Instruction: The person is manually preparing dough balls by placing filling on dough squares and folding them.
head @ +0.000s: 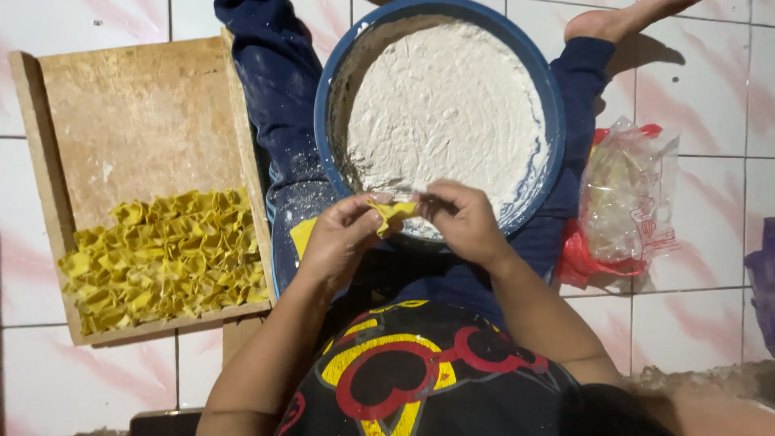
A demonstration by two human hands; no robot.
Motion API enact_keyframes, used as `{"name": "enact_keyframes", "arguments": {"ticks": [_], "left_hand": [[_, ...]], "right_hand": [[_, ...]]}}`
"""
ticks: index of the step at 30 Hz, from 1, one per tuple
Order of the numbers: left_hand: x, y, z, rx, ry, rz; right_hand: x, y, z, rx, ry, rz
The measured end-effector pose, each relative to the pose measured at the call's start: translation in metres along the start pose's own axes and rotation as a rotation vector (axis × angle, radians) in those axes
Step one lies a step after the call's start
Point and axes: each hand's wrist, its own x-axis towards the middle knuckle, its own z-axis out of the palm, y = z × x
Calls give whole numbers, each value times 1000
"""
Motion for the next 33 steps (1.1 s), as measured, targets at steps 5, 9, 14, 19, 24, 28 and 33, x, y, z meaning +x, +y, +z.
{"name": "enact_keyframes", "arguments": {"ticks": [5,9,14,19,24,28,33], "left_hand": [[-4,-5,15,284,53,211],[-7,-3,17,780,102,612],[-17,-6,20,865,88,722],[-15,-9,16,929,104,768],[-16,2,-11,1003,30,627],[-19,22,-49,913,197,619],[-13,84,-151,1041,462,929]], "right_hand": [[-4,-19,15,110,44,90],[-2,-22,26,110,46,-10],[2,-22,29,-3,89,-47],[6,-25,31,-80,73,-92],[7,-22,41,-129,-77,-202],[1,-4,35,-82,-136,-112],[2,12,20,-135,12,53]]}}
